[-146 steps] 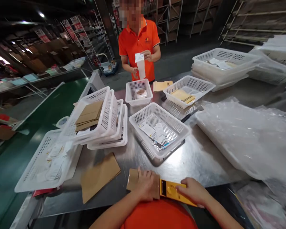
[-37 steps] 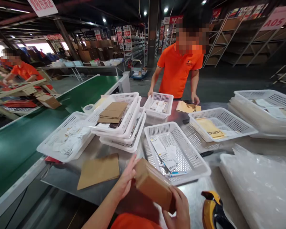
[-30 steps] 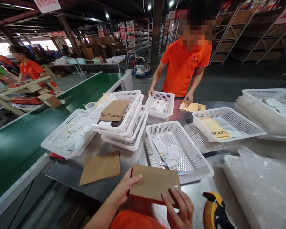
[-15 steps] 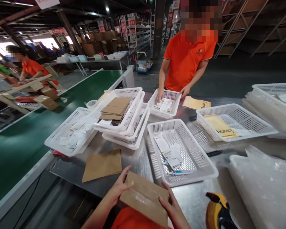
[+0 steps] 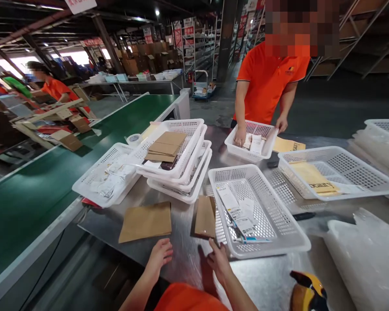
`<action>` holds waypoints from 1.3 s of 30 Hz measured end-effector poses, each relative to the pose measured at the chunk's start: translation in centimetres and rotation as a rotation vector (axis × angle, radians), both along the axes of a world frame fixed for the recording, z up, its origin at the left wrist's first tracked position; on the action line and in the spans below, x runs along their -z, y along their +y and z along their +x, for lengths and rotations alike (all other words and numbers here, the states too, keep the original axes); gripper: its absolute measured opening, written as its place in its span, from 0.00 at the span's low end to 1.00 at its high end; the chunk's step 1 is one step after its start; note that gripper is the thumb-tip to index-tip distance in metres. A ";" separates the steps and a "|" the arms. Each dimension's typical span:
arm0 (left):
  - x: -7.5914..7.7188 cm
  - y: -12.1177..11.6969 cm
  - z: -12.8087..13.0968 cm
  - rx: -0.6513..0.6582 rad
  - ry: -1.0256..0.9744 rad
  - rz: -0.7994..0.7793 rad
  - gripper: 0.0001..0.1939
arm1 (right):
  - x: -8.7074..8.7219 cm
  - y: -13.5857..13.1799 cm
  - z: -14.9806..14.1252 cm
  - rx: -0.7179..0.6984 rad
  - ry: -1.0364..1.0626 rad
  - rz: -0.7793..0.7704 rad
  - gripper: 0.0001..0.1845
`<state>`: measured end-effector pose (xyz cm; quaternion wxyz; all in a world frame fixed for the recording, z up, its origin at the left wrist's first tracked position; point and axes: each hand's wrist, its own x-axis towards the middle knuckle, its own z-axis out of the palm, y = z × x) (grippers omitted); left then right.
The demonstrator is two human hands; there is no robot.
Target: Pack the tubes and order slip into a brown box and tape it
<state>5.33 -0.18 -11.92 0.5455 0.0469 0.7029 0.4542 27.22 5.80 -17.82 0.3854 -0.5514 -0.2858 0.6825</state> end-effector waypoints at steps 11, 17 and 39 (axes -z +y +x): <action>4.4 -0.9 5.3 0.411 0.022 0.023 0.22 | -2.5 -1.7 9.4 -0.159 -0.837 0.753 0.15; 5.2 1.9 4.1 0.666 0.451 0.073 0.13 | -1.5 1.3 13.2 -0.486 -1.391 1.031 0.13; 5.4 2.6 -8.5 0.496 1.055 -0.274 0.23 | 0.8 4.5 12.4 -0.308 -1.423 1.071 0.23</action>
